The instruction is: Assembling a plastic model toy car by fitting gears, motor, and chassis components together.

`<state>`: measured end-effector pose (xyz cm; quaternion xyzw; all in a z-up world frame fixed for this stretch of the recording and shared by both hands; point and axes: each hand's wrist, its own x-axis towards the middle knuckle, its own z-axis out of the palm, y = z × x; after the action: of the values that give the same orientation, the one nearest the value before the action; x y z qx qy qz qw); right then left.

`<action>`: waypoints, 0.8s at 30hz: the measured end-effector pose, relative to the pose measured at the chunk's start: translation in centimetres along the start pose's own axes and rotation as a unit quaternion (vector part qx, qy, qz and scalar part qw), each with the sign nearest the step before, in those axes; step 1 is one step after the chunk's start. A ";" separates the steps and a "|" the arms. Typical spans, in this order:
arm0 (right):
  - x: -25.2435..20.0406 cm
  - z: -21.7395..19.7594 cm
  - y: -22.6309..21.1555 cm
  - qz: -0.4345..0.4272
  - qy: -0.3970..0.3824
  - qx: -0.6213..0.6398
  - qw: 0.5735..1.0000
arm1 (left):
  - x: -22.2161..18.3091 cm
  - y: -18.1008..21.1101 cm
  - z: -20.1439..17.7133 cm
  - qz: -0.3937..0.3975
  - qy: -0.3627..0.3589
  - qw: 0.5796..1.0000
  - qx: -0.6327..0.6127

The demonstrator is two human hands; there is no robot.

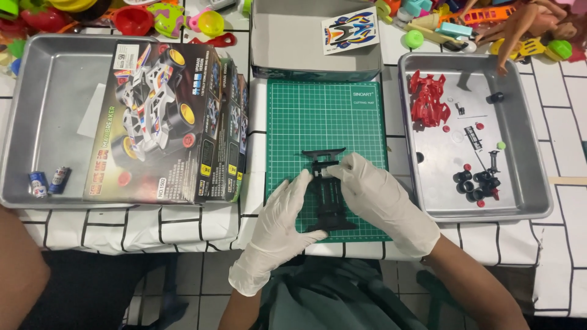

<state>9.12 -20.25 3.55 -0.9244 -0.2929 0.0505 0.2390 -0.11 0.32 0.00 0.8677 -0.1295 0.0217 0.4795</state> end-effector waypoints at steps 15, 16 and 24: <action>-3.0 -7.4 0.7 0.129 -0.021 0.092 0.987 | 0.2 1.0 0.0 0.024 -0.010 0.996 0.085; -3.3 -9.0 0.5 0.222 -0.019 0.137 0.965 | 0.2 1.1 0.0 0.009 -0.015 0.995 0.095; -7.2 -13.9 9.7 0.422 0.012 -0.013 0.907 | 0.2 0.6 0.4 0.052 0.010 0.994 0.100</action>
<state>11.38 -36.96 10.85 -0.9653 0.1265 0.1316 0.1865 -0.07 -0.36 0.31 0.9031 -0.1668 0.0687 0.3897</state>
